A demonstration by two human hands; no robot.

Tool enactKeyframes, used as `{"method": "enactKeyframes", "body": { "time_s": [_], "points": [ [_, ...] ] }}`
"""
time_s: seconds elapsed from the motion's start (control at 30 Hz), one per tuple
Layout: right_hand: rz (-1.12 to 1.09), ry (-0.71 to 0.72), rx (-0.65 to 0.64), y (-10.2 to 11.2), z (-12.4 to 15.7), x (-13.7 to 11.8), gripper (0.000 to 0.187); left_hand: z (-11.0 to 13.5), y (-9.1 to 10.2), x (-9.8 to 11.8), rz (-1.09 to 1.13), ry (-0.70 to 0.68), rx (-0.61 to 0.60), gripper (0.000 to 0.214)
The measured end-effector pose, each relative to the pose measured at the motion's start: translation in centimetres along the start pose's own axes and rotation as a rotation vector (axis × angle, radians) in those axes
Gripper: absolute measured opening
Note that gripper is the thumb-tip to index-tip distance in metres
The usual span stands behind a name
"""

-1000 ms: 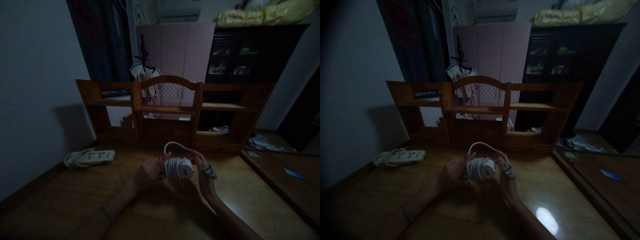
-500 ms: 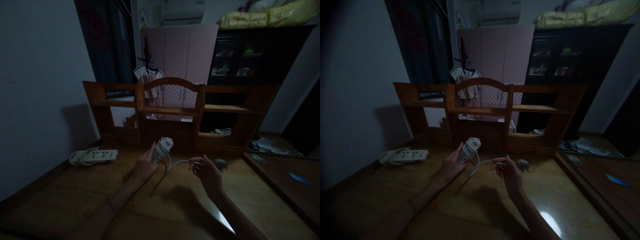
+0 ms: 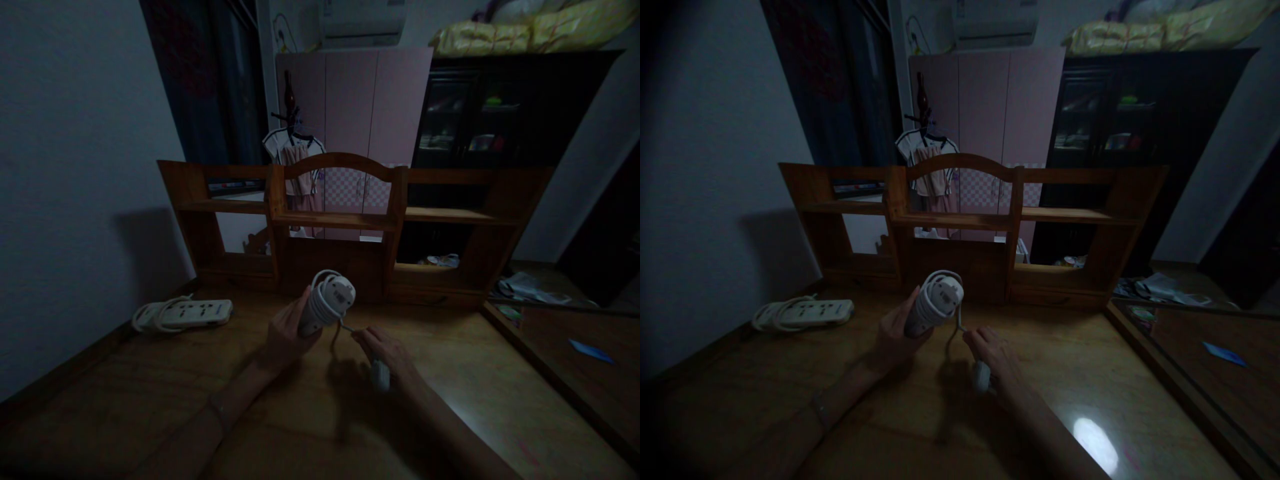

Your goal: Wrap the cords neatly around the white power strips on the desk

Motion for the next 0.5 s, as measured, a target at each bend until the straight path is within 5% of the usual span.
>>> {"method": "enactKeyframes", "body": {
  "time_s": [0.1,0.23,0.4,0.5],
  "points": [
    [-0.132,-0.017,0.059,0.5,0.2,1.5,0.024,0.8,-0.1,2.7,0.002,-0.318,-0.070,0.075],
    [-0.466,-0.210,0.197,1.0,-0.1,4.2,0.026,2.3,-0.3,5.7,-0.009,-0.670,-0.143,0.055],
    [-1.065,-0.520,0.256,0.8,-1.0,5.7,0.050,2.9,-1.1,7.4,-0.130,-0.859,-0.272,0.044],
    [-1.299,-0.580,0.153,0.3,-1.4,4.7,0.055,2.8,-1.7,7.6,-0.155,-0.861,-0.328,0.046]
  ]
}}
Point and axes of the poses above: each hand's wrist, its own z-axis away from the middle knuckle, its own y-axis out of the back of the hand, x = y × z, the point moved 7 cm from there along -z, towards the middle knuckle, and after that the axes turned 3 degrees about -z, right-handed, at the moved point
